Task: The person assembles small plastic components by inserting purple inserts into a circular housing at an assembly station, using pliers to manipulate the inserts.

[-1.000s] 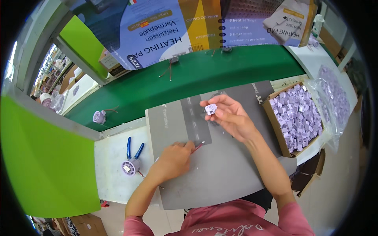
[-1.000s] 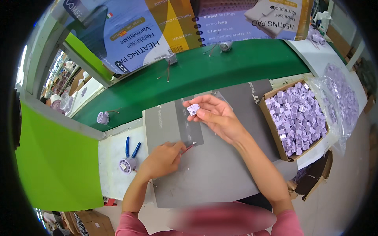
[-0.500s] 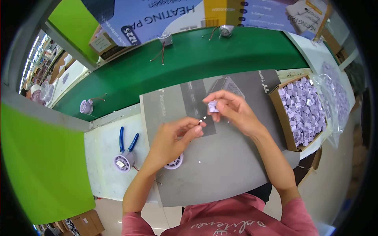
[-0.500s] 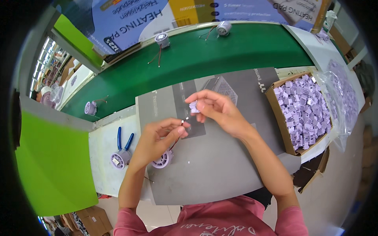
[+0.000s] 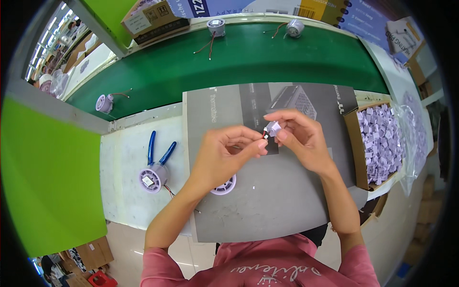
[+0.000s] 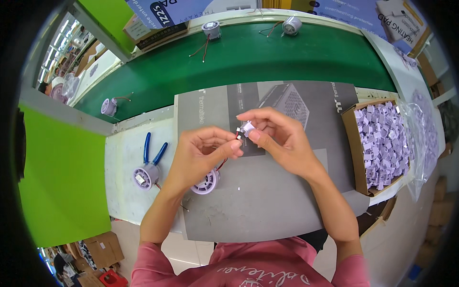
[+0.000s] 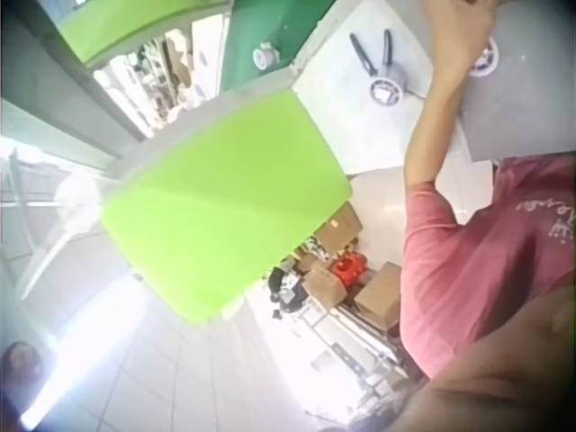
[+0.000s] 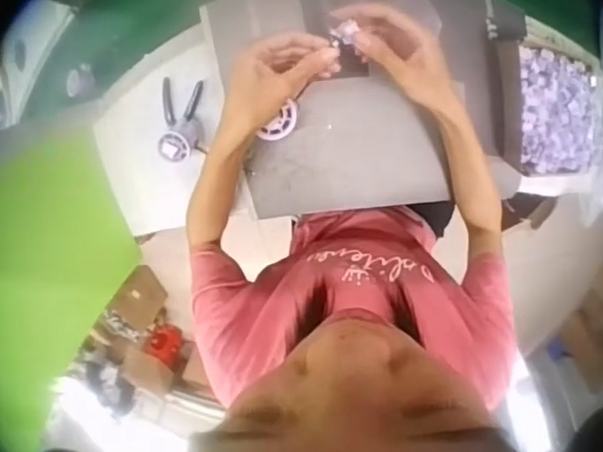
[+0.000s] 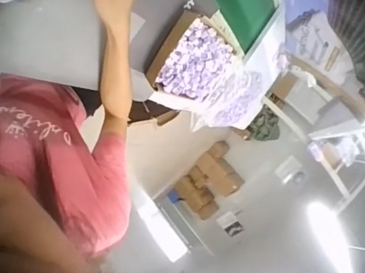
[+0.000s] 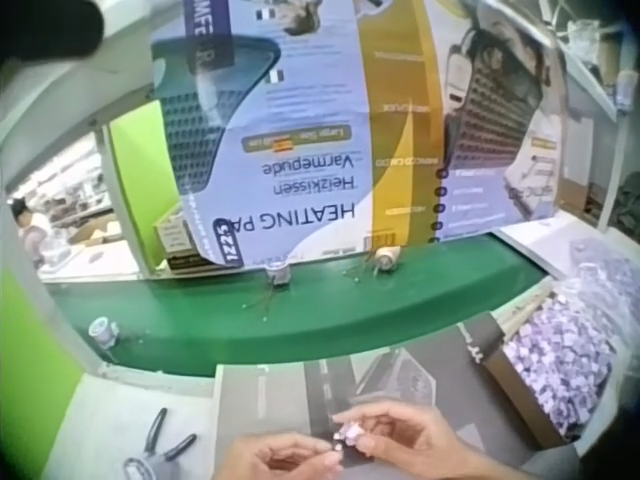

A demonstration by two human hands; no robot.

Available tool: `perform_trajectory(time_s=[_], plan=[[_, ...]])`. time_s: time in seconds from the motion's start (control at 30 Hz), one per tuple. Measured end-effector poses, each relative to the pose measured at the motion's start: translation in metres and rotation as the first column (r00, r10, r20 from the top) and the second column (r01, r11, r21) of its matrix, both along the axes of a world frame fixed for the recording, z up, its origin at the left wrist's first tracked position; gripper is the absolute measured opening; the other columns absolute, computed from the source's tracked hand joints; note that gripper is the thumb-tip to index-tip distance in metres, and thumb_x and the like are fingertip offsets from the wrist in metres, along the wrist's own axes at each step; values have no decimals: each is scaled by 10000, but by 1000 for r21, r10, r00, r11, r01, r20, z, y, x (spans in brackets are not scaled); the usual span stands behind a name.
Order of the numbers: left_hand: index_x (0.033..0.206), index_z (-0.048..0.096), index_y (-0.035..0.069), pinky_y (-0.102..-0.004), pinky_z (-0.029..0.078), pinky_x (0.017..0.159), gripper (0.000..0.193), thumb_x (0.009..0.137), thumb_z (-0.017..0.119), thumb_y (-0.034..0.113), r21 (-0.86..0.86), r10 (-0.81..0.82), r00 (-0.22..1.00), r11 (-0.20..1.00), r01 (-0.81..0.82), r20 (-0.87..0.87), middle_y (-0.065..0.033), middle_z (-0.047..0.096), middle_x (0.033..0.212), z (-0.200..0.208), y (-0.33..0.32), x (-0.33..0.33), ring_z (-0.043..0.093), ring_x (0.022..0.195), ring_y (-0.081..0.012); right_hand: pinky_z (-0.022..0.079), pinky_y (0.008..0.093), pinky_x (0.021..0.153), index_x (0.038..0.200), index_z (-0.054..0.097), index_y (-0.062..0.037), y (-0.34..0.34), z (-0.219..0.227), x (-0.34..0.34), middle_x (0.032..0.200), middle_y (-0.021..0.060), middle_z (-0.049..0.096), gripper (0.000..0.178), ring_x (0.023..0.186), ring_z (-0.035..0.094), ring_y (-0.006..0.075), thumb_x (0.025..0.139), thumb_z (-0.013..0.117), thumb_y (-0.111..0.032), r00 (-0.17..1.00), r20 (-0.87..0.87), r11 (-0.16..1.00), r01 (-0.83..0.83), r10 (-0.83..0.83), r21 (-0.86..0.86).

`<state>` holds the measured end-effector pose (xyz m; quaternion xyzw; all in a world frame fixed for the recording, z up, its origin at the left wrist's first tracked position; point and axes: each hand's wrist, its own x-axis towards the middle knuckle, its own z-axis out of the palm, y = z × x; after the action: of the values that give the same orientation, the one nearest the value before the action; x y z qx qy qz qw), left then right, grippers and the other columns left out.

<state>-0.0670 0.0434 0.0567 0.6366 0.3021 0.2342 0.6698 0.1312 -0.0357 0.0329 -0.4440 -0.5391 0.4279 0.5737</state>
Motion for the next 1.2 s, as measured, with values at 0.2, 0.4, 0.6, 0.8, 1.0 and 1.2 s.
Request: perform_trajectory(time_s=[0.2,0.4,0.6,0.8,1.0,1.2], plan=[[968,734,-16,-250,542,721,151,894,737,115,46,-22,999,999,23,-32,-71,737,845,2,-3,1,699,780,-114,418,208,734,1212,665,-30,-2,0,-3,946,-21,579,265,822,501,51,949,649,-61,999,-36,999,15,-16,-33],[972,747,-3,-231,510,695,140,903,715,115,43,-63,998,997,63,2,-37,709,782,5,-2,-2,657,740,-83,426,230,728,1215,675,-45,-2,4,-2,970,9,614,288,859,531,83,928,669,-62,1000,0,1000,-3,3,-6],[946,730,-16,-232,512,694,140,905,718,117,-85,-95,995,992,92,-26,-42,701,778,6,0,-5,660,749,-80,438,262,691,1142,701,-58,-4,11,5,885,37,626,277,805,559,129,865,712,-41,971,232,996,-74,59,55],[1034,611,12,-201,458,618,276,874,778,163,-154,-74,997,985,75,11,-53,716,808,7,1,-5,657,732,-82,463,290,662,1103,711,-52,-5,16,3,875,58,631,277,772,574,160,827,733,-28,929,369,995,-67,36,72],[1160,496,34,-298,531,738,413,854,770,75,105,-92,993,991,85,67,-81,731,811,-2,1,-4,696,788,-158,501,324,695,1118,715,-64,-5,14,-3,922,66,652,335,782,600,200,786,759,-34,908,415,984,-26,-49,174],[1227,519,72,-296,492,846,513,809,815,98,199,-135,935,958,208,-328,-41,749,834,9,8,-12,689,863,-130,515,320,745,1111,714,-41,-8,15,5,1041,73,719,353,815,629,202,763,764,-5,905,424,999,-43,26,30]])
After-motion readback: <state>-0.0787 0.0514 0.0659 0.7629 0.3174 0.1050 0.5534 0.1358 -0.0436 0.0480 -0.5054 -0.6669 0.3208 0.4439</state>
